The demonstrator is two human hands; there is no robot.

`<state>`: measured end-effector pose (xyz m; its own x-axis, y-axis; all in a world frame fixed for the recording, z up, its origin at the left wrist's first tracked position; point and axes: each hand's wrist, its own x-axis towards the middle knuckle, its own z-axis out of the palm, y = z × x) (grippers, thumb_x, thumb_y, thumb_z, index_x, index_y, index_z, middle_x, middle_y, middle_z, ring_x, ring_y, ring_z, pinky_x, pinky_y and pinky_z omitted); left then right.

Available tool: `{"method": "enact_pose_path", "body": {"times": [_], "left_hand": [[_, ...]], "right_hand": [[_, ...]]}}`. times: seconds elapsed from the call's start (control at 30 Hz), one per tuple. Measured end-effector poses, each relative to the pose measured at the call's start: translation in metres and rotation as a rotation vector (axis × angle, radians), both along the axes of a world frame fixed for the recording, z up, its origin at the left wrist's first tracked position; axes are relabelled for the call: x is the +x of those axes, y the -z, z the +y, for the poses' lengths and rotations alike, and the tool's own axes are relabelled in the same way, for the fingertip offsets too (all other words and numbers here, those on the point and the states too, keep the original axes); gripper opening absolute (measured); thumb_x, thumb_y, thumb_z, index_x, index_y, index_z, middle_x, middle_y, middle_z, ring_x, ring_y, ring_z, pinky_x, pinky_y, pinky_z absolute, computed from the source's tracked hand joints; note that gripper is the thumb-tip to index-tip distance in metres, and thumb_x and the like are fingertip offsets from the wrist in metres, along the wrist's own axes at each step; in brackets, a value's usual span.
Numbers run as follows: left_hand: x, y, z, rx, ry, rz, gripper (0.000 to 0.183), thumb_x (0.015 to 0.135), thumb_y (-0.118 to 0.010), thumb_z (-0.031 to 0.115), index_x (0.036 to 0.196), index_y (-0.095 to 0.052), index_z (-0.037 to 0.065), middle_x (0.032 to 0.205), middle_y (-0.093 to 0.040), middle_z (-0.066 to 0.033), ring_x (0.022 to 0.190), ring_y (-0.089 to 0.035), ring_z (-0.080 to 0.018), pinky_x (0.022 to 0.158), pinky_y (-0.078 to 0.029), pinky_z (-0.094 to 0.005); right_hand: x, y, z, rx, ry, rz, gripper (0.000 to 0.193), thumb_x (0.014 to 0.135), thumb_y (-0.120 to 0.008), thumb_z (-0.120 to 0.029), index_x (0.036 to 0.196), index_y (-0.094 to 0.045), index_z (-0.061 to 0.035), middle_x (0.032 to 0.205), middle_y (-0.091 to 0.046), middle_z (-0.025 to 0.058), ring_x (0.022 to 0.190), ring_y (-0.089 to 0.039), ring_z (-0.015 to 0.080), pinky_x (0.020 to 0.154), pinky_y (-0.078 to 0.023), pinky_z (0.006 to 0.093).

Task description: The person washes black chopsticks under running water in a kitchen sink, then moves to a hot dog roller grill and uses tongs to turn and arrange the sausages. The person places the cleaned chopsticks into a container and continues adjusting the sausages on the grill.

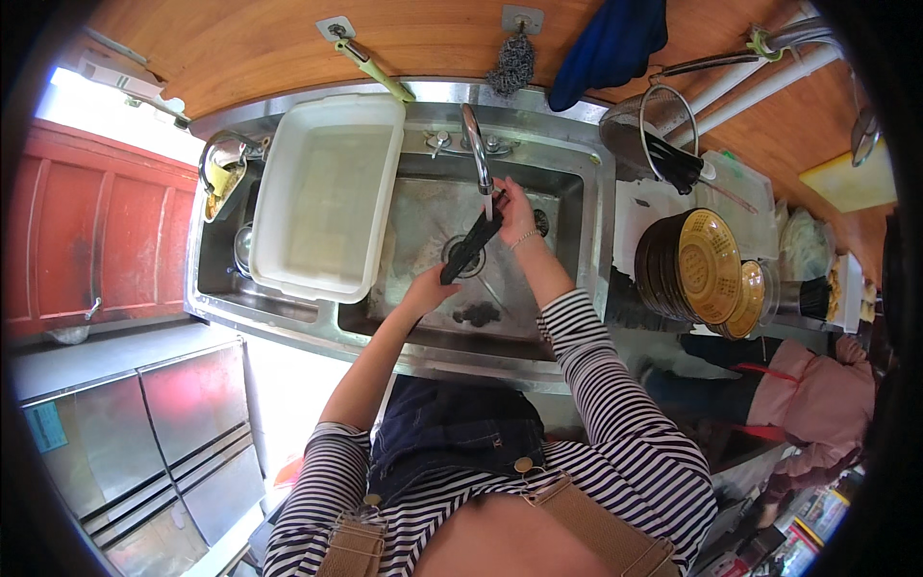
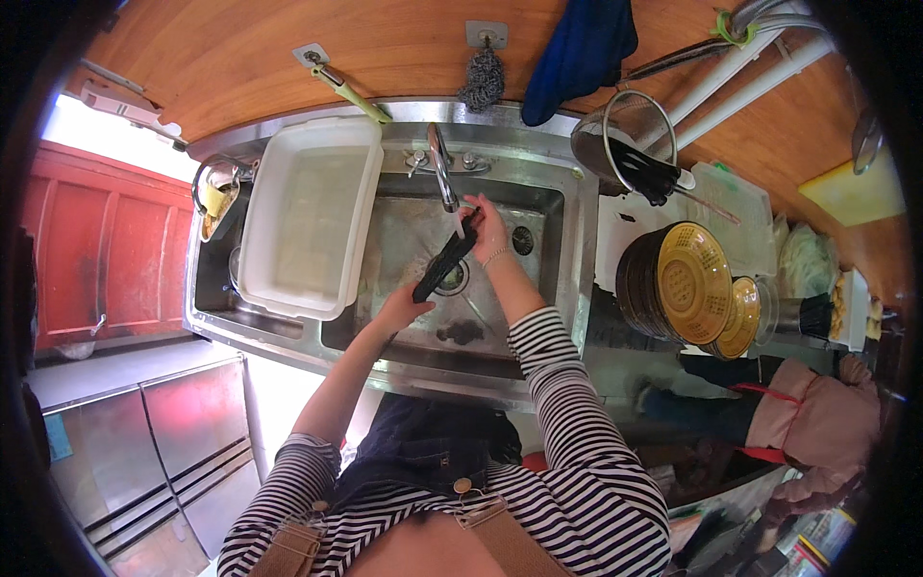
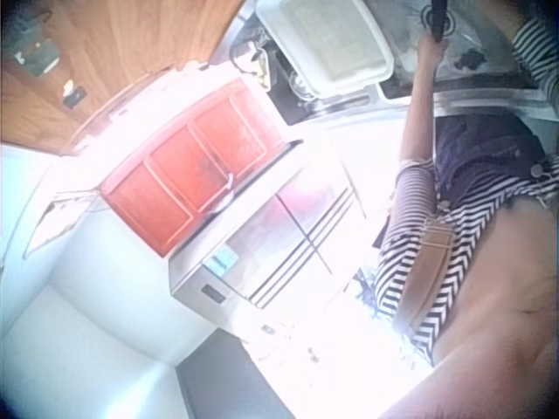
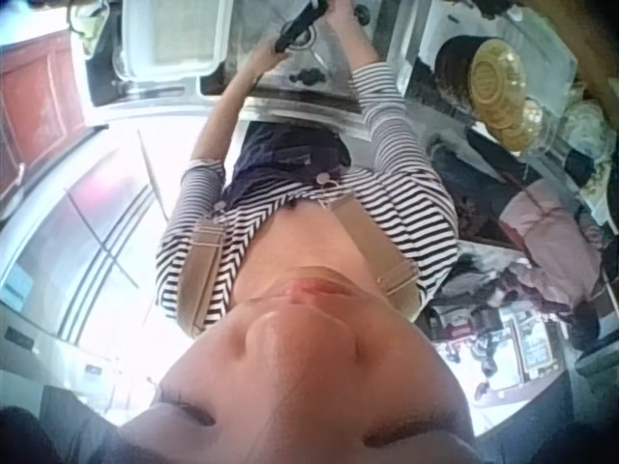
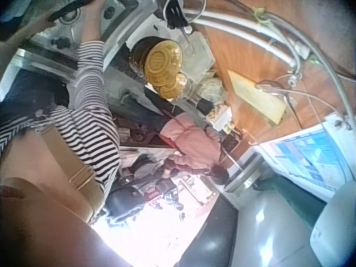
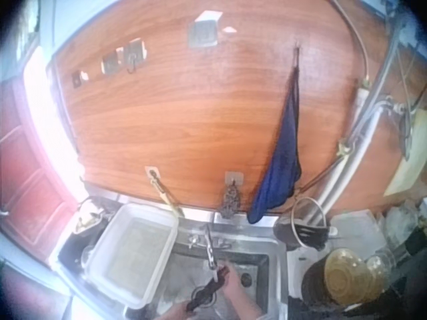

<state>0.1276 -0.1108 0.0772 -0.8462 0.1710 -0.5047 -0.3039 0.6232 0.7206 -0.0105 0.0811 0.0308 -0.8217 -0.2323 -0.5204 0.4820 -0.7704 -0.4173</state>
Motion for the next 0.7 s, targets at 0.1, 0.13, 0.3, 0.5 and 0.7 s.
{"method": "enact_pose_path", "body": {"times": [0.1,0.13,0.3,0.5,0.7], "left_hand": [[0.002,0.006,0.001,-0.041,-0.053,0.040,0.044,0.072,-0.072,0.027,0.105,-0.058,0.003,0.087,-0.065,-0.0165,0.086,-0.062,-0.0334,0.075,-0.046,-0.0395],[0.000,0.008,0.002,-0.043,-0.069,0.042,0.044,0.072,-0.072,0.028,0.105,-0.058,0.003,0.086,-0.065,-0.0166,0.085,-0.062,-0.0334,0.074,-0.046,-0.0394],[-0.017,0.012,0.014,-0.018,-0.154,0.064,0.041,0.072,-0.070,0.028,0.102,-0.059,0.002,0.083,-0.064,-0.0185,0.080,-0.063,-0.0348,0.071,-0.047,-0.0403],[-0.030,0.003,0.042,-0.236,-0.186,0.268,0.033,0.074,-0.069,0.024,0.092,-0.055,0.000,0.079,-0.063,-0.0208,0.077,-0.061,-0.0394,0.066,-0.046,-0.0470],[-0.025,-0.006,0.042,-0.154,-0.074,0.410,0.037,0.078,-0.065,0.025,0.108,-0.055,0.004,0.098,-0.062,-0.0221,0.086,-0.061,-0.0360,0.071,-0.049,-0.0444]], "right_hand": [[-0.014,-0.002,-0.005,0.417,-0.246,0.184,0.032,0.089,-0.055,-0.035,0.084,-0.067,-0.0054,0.077,-0.063,0.0058,0.068,-0.060,0.0199,0.067,-0.048,0.0324],[-0.014,-0.005,-0.009,0.654,-0.351,0.338,0.036,0.090,-0.053,-0.038,0.080,-0.067,-0.0058,0.079,-0.064,0.0060,0.066,-0.060,0.0203,0.069,-0.048,0.0327],[0.010,-0.018,-0.038,1.339,-0.442,0.852,0.038,0.084,-0.059,-0.038,0.073,-0.069,-0.0033,0.082,-0.067,0.0094,0.078,-0.063,0.0227,0.071,-0.048,0.0339],[0.036,-0.020,-0.049,0.782,0.316,0.174,0.036,0.079,-0.071,-0.021,0.107,-0.057,-0.0049,0.088,-0.061,0.0072,0.078,-0.059,0.0211,0.070,-0.048,0.0337],[0.038,0.003,-0.033,-0.079,0.121,-0.103,0.014,0.083,-0.064,-0.019,0.084,-0.056,-0.0082,0.073,-0.055,0.0043,0.063,-0.054,0.0195,0.057,-0.045,0.0313]]}}
